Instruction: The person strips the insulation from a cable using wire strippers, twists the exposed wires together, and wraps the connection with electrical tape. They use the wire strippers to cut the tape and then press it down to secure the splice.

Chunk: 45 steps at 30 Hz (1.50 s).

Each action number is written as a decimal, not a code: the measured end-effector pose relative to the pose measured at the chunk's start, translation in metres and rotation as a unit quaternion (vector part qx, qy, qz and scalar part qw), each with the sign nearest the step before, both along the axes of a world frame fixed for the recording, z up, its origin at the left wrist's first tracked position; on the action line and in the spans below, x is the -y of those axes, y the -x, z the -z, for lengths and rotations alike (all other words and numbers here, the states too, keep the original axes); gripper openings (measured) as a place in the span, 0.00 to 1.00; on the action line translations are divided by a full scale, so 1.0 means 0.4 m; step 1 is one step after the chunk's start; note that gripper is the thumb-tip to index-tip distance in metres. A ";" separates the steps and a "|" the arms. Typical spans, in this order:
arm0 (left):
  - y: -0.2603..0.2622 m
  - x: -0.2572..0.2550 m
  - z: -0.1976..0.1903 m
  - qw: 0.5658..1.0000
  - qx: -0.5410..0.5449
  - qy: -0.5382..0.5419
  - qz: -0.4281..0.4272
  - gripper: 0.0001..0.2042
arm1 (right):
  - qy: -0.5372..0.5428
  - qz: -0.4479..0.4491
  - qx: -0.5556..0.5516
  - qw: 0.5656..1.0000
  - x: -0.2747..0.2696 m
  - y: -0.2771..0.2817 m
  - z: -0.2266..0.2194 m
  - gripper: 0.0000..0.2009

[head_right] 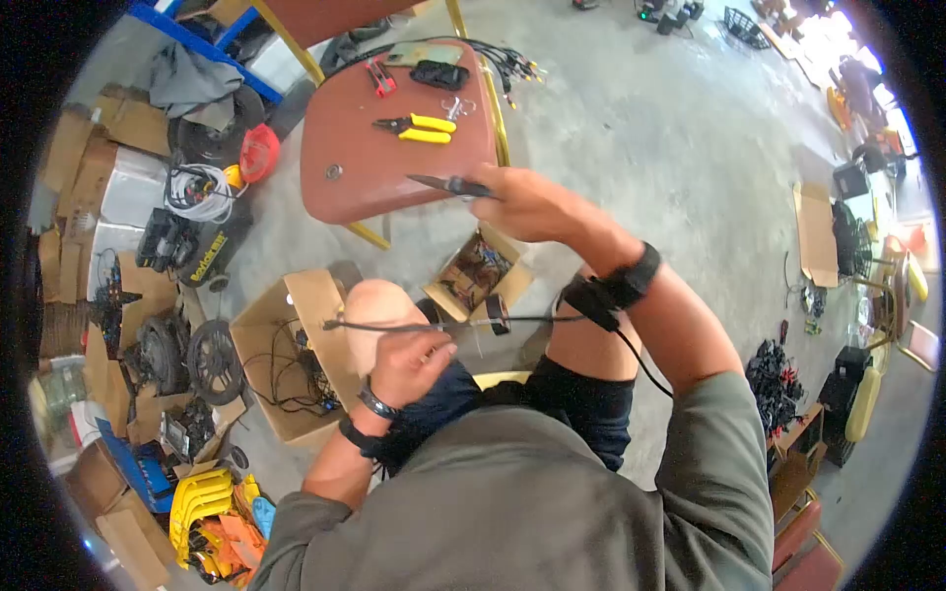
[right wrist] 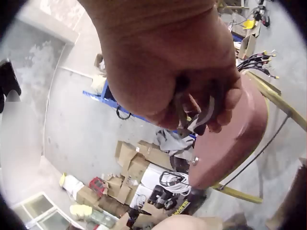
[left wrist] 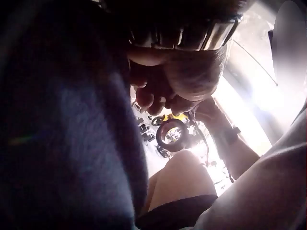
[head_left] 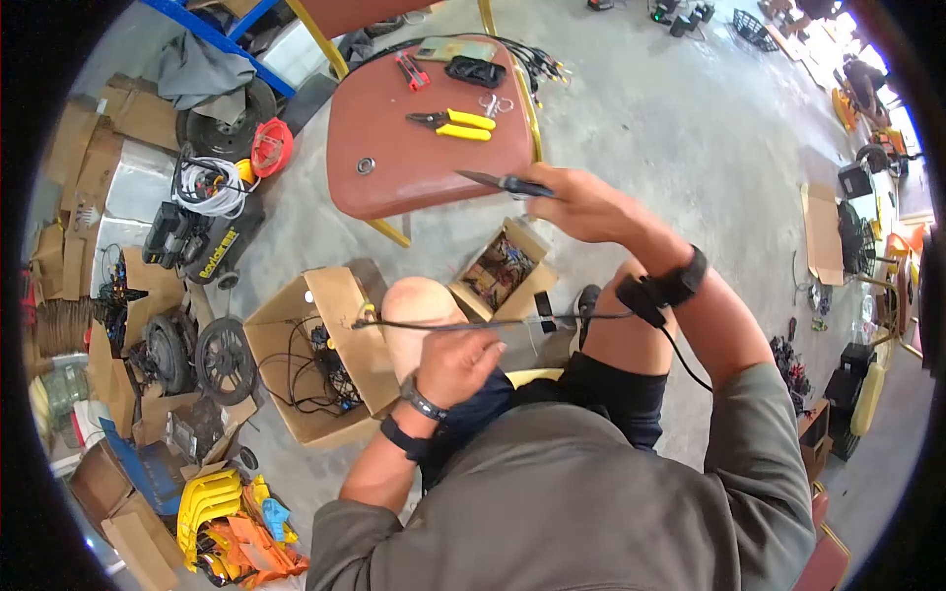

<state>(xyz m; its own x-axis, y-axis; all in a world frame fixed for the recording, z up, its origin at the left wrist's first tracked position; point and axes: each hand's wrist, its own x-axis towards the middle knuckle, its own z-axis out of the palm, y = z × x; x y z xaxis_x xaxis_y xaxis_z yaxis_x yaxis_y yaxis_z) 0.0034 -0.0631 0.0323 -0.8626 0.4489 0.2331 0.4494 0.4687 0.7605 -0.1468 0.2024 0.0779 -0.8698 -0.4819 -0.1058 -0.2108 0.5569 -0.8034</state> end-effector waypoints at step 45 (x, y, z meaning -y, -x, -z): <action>0.102 -0.070 -0.096 0.998 0.006 0.069 0.008 0.09 | 0.401 0.141 0.328 0.844 -0.160 -0.396 -0.057 0.22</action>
